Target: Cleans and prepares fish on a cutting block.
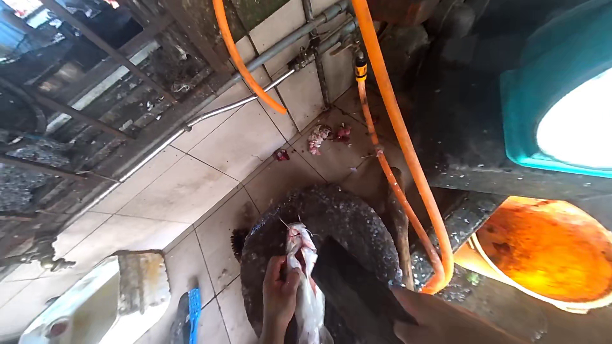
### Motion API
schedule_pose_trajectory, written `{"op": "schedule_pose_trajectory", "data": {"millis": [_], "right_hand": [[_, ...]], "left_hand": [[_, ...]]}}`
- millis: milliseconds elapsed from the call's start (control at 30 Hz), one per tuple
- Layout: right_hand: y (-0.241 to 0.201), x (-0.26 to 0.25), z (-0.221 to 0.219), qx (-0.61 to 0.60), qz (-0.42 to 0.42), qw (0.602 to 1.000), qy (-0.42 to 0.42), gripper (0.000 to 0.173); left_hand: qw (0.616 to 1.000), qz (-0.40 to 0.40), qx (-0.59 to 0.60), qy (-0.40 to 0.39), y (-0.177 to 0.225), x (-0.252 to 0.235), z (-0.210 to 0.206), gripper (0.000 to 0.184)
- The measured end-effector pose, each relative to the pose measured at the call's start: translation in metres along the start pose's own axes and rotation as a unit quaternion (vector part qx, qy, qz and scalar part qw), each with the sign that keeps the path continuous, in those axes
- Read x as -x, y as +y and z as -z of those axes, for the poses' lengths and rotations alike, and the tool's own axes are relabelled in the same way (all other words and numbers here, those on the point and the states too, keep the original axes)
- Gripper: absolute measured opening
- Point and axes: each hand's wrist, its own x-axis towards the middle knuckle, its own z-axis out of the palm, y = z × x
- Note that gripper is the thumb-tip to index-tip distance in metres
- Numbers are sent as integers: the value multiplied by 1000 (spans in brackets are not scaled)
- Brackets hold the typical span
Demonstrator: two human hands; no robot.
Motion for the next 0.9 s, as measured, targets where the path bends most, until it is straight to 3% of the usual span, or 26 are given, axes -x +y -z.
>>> {"op": "schedule_pose_trajectory", "data": {"millis": [133, 367, 900], "right_hand": [[-9, -23, 3, 41, 26, 999, 20, 36], [-7, -29, 7, 82, 16, 996, -17, 35], [47, -38, -45, -91, 46, 995, -15, 41]], "left_hand": [[999, -2, 5, 47, 5, 5, -11, 25], [995, -35, -19, 97, 7, 4, -29, 23], [982, -1, -34, 187, 15, 4, -46, 25]]}}
